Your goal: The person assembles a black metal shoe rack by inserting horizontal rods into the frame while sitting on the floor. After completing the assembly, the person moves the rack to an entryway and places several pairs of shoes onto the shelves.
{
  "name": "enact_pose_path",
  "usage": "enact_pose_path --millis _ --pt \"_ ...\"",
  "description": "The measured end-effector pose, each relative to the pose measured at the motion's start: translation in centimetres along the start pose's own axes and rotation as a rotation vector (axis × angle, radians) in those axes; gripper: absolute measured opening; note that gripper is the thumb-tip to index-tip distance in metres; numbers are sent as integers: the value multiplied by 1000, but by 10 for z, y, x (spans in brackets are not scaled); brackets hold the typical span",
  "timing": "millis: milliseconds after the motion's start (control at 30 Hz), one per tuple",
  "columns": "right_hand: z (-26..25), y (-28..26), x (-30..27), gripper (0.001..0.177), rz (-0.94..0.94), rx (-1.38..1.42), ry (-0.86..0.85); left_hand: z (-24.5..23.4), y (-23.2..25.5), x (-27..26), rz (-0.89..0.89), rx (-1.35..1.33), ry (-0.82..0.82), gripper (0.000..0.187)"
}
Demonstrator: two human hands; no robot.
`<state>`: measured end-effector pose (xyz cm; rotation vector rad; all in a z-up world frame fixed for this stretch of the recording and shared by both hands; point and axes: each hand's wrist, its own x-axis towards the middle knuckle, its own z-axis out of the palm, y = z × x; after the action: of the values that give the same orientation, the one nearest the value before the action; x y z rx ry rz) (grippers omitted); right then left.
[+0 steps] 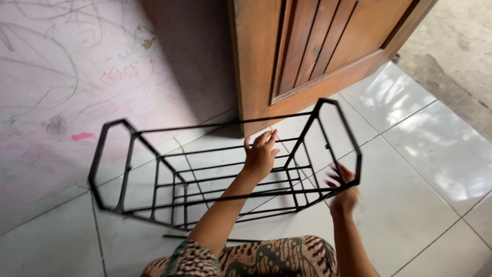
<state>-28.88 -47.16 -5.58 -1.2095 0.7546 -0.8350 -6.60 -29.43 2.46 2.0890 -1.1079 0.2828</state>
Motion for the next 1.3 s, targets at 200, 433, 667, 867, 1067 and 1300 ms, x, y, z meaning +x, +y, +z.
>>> enact_pose_path --millis 200,433,667,867,1067,1300 --pt "-57 80 -141 37 47 -391 -352 -47 -6 -211 131 -657 112 51" --pt "71 84 -162 27 -52 -1096 -1018 -51 10 -347 -420 -47 -880 64" --pt "140 85 -228 94 -214 -1745 -1522 -59 27 -338 -617 -20 -1256 75" --pt "99 161 -212 36 -449 -1597 -1405 -52 18 -349 -580 -11 -1234 79" --pt "65 153 -151 30 -321 -1730 -1438 -49 9 -352 -572 -67 -1146 86" --pt "-12 52 -111 42 -230 -1443 -1170 -32 -15 -358 -597 -70 -1208 97"
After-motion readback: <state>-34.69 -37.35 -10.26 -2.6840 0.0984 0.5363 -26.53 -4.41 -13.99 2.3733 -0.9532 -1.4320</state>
